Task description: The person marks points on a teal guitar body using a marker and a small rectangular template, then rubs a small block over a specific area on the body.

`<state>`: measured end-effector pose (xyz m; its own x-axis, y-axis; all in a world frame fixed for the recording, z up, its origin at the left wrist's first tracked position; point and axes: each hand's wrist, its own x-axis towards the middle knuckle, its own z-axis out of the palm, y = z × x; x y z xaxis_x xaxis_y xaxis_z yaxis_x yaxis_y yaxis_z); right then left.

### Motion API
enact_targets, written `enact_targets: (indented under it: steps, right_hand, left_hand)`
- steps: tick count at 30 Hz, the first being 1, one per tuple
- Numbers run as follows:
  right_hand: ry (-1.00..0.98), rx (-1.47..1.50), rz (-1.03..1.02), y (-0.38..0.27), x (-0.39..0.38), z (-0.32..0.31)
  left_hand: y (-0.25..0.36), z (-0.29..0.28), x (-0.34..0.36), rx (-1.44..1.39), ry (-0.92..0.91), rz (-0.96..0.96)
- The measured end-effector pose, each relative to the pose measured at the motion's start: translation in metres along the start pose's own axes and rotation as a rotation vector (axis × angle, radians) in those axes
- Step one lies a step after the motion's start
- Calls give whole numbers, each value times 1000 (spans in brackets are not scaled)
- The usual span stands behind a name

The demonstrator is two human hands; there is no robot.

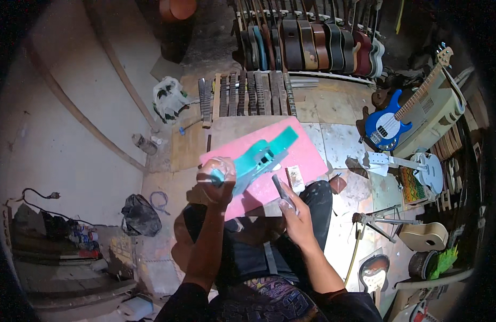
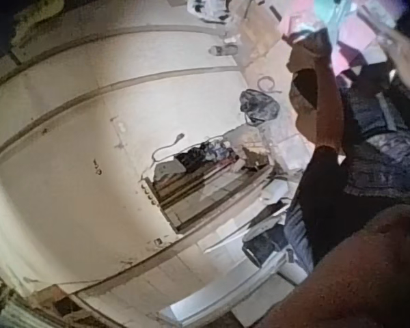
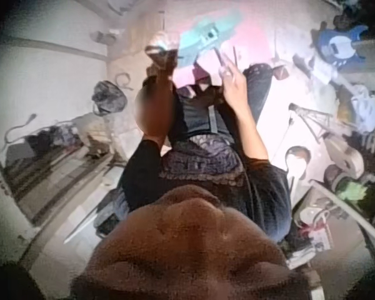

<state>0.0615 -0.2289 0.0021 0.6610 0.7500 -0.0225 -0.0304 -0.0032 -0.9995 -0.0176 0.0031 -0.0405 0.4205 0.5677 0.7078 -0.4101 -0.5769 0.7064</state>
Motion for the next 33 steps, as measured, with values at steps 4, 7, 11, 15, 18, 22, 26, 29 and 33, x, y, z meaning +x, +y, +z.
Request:
enact_targets:
  steps: [4,7,11,15,18,22,26,29,33]
  right_hand:
    - [-72,-116,-175,-15,4,1]
    - [-133,-177,-297,-23,10,9]
    - [-253,-261,-259,-25,21,25]
    - [-338,-337,-274,-24,23,33]
    - [-433,-208,-284,-26,17,34]
    - [-388,-322,-281,-23,19,30]
    - [-446,-262,-300,-32,13,32]
    - [-432,-330,-302,-16,21,25]
    - [-406,-342,-203,-30,11,28]
  left_hand:
    - [-14,10,-27,-70,201,104]
    - [-3,-1,-35,7,108,-27]
    - [-10,2,-64,266,251,-58]
    - [-8,25,-79,30,410,-98]
    - [-7,35,-86,-70,451,-95]
    - [3,43,-91,-113,458,-93]
    - [8,46,-90,-126,456,-79]
    - [8,49,-92,-157,461,-85]
    - [-6,50,-118,-229,512,-140]
